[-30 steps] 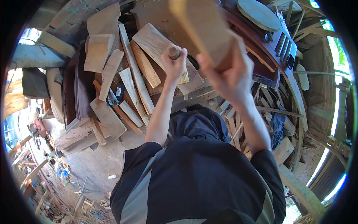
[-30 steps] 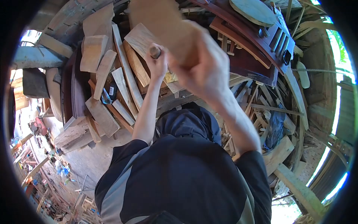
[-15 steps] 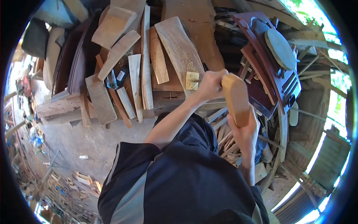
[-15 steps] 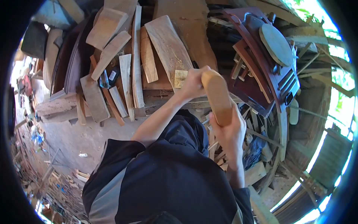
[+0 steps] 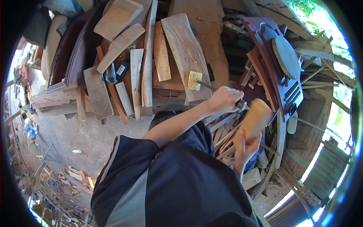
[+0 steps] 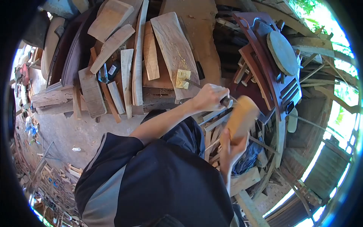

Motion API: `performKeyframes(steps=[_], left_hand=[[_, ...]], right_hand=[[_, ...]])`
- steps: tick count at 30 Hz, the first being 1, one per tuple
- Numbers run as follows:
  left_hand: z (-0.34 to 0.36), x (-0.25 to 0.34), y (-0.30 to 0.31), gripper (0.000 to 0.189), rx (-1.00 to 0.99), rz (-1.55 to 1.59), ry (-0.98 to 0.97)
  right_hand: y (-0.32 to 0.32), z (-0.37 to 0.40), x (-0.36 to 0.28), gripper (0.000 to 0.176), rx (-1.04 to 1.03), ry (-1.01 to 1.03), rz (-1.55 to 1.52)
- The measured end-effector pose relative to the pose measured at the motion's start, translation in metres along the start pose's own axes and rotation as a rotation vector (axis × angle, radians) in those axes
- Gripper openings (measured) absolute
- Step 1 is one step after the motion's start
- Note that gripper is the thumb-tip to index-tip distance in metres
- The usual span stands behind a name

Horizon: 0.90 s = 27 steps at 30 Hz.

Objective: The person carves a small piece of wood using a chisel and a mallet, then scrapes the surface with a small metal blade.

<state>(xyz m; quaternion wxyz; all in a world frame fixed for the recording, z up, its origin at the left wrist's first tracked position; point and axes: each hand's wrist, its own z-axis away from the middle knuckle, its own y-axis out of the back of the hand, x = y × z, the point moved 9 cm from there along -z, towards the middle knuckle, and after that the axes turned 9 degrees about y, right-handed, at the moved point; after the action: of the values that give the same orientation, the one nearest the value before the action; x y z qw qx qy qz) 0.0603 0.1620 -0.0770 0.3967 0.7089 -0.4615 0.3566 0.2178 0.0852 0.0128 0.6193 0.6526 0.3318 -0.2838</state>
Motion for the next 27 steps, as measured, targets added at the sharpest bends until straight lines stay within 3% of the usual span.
performKeyframes(steps=[1, 3, 5, 6, 7, 9, 10, 11, 14, 15, 17, 19, 21, 22, 23, 25, 27], left_hand=[[0.001, -0.001, -0.004, 0.035, -0.016, -0.053, -0.012], [0.008, -0.004, -0.013, 0.038, -0.046, -0.072, 0.001], [0.009, -0.005, -0.024, 0.040, -0.083, -0.126, -0.041], [0.009, -0.005, -0.029, 0.040, -0.081, -0.123, -0.045], [0.008, -0.008, -0.033, 0.040, -0.095, -0.147, -0.037], [0.013, -0.010, -0.038, 0.041, -0.124, -0.168, -0.025], [0.011, -0.013, -0.039, 0.040, -0.132, -0.166, -0.016], [0.009, -0.015, -0.040, 0.040, -0.138, -0.162, -0.010], [0.006, -0.016, -0.043, 0.045, -0.167, -0.181, -0.015], [0.012, -0.018, -0.048, 0.047, -0.217, -0.182, 0.004], [0.022, -0.018, -0.051, 0.049, -0.210, -0.199, -0.018], [0.023, -0.021, -0.058, 0.051, -0.182, -0.219, -0.056], [0.033, -0.018, -0.061, 0.051, -0.225, -0.296, -0.119], [0.035, -0.014, -0.055, 0.049, -0.202, -0.275, -0.146], [0.039, -0.010, -0.053, 0.049, -0.209, -0.271, -0.147], [0.032, -0.001, -0.042, 0.045, -0.266, -0.248, -0.132], [0.022, 0.005, -0.028, 0.041, -0.208, -0.208, -0.114]], right_hand=[[0.011, 0.002, 0.001, 0.043, 0.186, 0.069, -0.089], [0.019, 0.008, -0.001, 0.049, 0.269, 0.135, -0.091], [0.003, 0.002, 0.029, 0.051, -0.136, -0.148, 0.033], [0.012, 0.004, 0.023, 0.049, 0.026, -0.086, 0.070], [0.006, 0.006, 0.027, 0.049, 0.021, -0.079, 0.067], [0.019, 0.021, 0.030, 0.049, 0.288, 0.015, -0.148], [0.006, 0.013, 0.035, 0.050, 0.001, -0.118, 0.025], [0.004, 0.015, 0.038, 0.050, 0.011, -0.116, 0.023], [0.006, 0.028, 0.039, 0.042, 0.344, -0.124, -0.293], [0.009, 0.026, 0.039, 0.042, 0.339, -0.128, -0.294], [-0.008, 0.024, 0.050, 0.040, 0.005, -0.279, -0.177], [0.002, 0.020, 0.051, 0.039, 0.126, -0.153, -0.097], [0.004, 0.021, 0.061, 0.040, 0.093, -0.257, -0.184], [0.001, 0.015, 0.067, 0.047, -0.130, -0.312, -0.157], [0.001, 0.022, 0.067, 0.047, -0.124, -0.319, -0.157], [0.020, 0.019, 0.052, 0.052, 0.206, -0.220, -0.134], [0.027, 0.017, 0.056, 0.053, 0.250, -0.207, -0.135]])
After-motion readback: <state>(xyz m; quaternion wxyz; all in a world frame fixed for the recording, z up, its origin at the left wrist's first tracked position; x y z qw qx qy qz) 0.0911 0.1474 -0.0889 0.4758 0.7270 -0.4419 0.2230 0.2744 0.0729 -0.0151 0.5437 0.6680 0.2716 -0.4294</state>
